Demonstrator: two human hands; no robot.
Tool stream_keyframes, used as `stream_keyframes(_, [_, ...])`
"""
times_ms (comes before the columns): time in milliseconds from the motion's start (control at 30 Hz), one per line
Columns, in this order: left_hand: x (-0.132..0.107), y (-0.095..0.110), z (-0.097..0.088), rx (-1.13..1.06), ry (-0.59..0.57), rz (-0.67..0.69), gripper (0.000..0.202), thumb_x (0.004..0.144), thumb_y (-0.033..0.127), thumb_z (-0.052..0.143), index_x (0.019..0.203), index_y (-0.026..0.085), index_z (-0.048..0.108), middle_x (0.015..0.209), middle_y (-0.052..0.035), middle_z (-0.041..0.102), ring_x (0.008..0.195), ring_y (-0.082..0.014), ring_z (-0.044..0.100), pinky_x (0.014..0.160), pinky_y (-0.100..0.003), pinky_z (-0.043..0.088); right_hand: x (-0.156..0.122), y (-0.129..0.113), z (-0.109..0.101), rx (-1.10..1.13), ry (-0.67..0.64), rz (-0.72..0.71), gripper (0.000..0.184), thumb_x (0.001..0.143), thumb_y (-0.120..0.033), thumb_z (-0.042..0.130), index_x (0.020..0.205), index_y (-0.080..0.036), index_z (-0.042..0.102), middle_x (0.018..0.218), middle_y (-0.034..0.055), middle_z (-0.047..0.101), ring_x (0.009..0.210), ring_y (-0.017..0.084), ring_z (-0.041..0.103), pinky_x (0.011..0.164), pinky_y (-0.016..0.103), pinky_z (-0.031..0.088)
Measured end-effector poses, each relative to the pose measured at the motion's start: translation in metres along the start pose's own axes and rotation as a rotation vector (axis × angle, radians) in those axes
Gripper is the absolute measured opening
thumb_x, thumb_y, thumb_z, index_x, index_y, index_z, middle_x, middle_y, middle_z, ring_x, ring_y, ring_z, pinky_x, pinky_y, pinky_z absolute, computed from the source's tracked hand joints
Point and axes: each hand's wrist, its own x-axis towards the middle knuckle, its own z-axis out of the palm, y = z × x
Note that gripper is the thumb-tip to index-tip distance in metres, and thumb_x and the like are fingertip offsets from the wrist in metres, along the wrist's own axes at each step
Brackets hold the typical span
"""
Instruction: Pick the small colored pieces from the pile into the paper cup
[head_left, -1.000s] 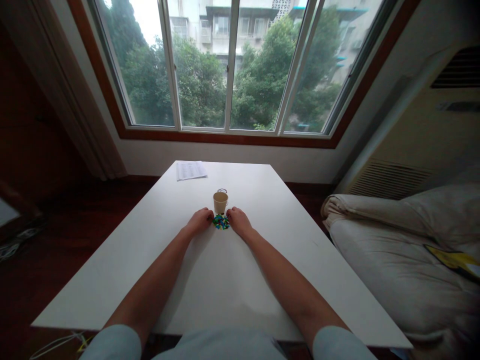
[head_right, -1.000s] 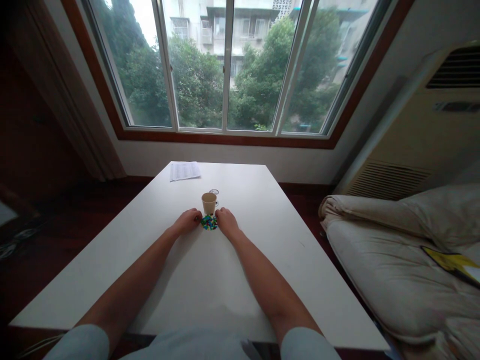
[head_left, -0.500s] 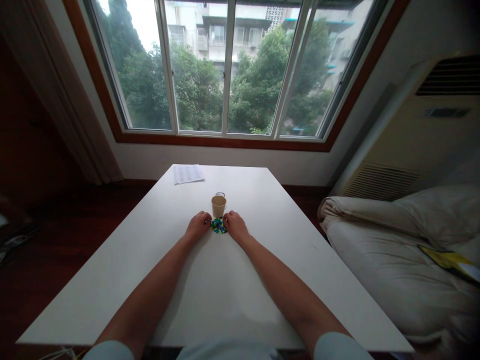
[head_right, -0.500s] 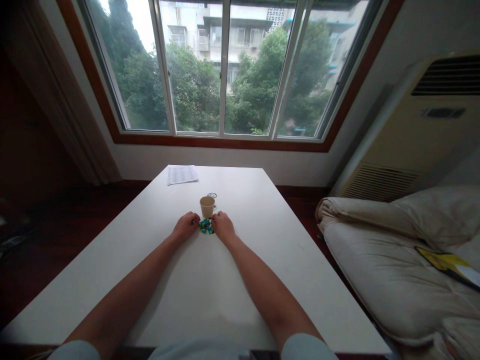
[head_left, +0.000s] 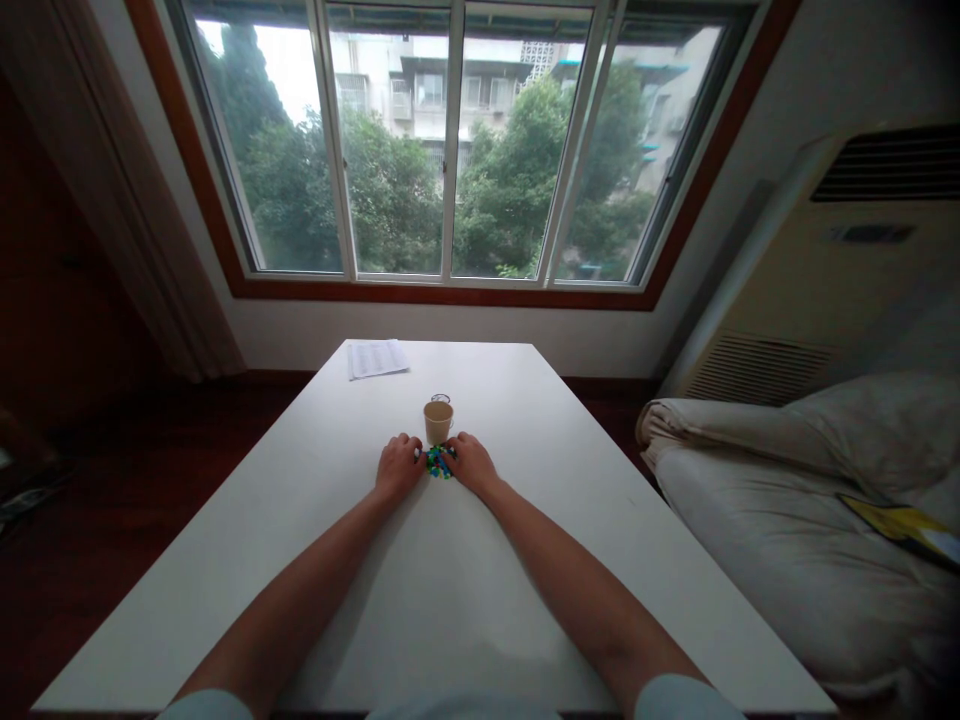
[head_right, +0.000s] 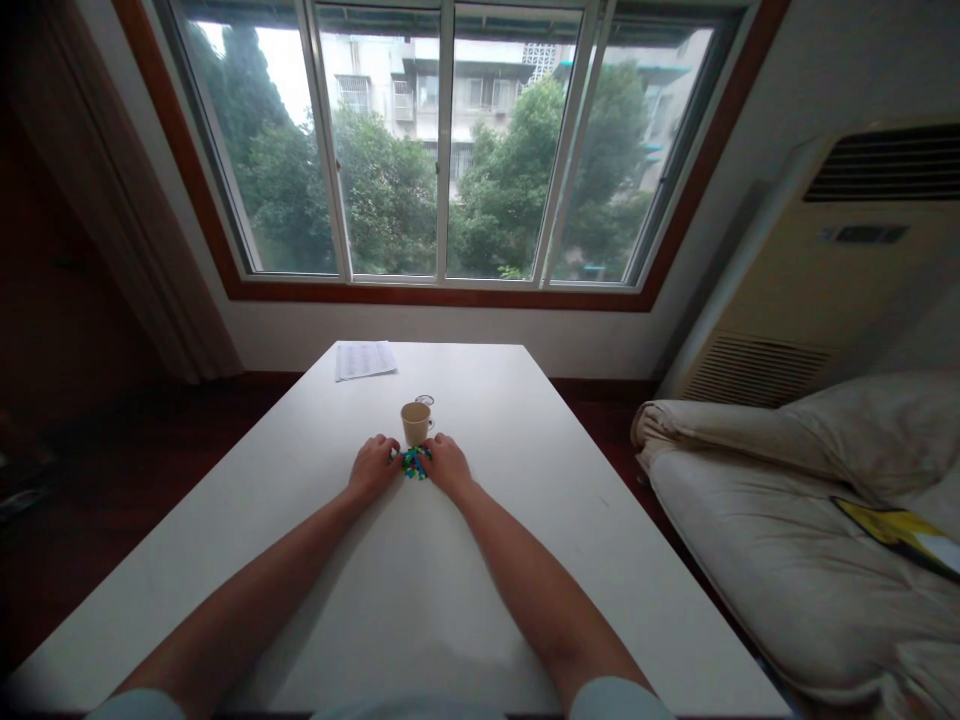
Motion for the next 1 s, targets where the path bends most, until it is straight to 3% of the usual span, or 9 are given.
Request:
stream_keyframes(267, [-0.004, 0.012, -0.007, -0.014, -0.031, 0.046, 0.022, 0.093, 0.039, 0.054, 0.093, 0.022, 0.069, 0.099, -0.0102, 0.061, 0.098, -0.0245, 0.055, 0.087, -0.036, 0.041, -0.002, -0.009, 0.001, -0.008, 0.041, 0.020, 0.019, 0.097, -0.035, 0.054, 0.103, -0.022, 0.066, 0.101, 0.0071, 0.062, 0.100, 0.019, 0.056, 0.087, 0.026, 0.041])
stream_keyframes(600, [-0.005, 0.003, -0.004, -0.054, -0.040, 0.031, 0.024, 0.093, 0.035, 0.054, 0.102, 0.022, 0.071, 0.102, -0.0088, 0.062, 0.099, -0.0224, 0.056, 0.087, -0.033, 0.041, 0.007, 0.004, -0.002, 0.024, -0.001, 0.073, 0.018, 0.096, -0.022, 0.051, 0.102, -0.019, 0.069, 0.099, 0.0068, 0.063, 0.093, 0.017, 0.058, 0.082, 0.024, 0.039])
stream_keyframes(1000, [-0.006, 0.003, -0.004, -0.058, -0.050, 0.026, 0.025, 0.092, 0.033, 0.054, 0.106, 0.023, 0.073, 0.103, -0.0079, 0.063, 0.100, -0.0216, 0.056, 0.089, -0.032, 0.041, 0.005, 0.006, 0.001, 0.069, 0.021, 0.017, 0.019, 0.092, -0.030, 0.061, 0.106, -0.021, 0.070, 0.100, 0.0067, 0.062, 0.096, 0.018, 0.057, 0.084, 0.026, 0.040])
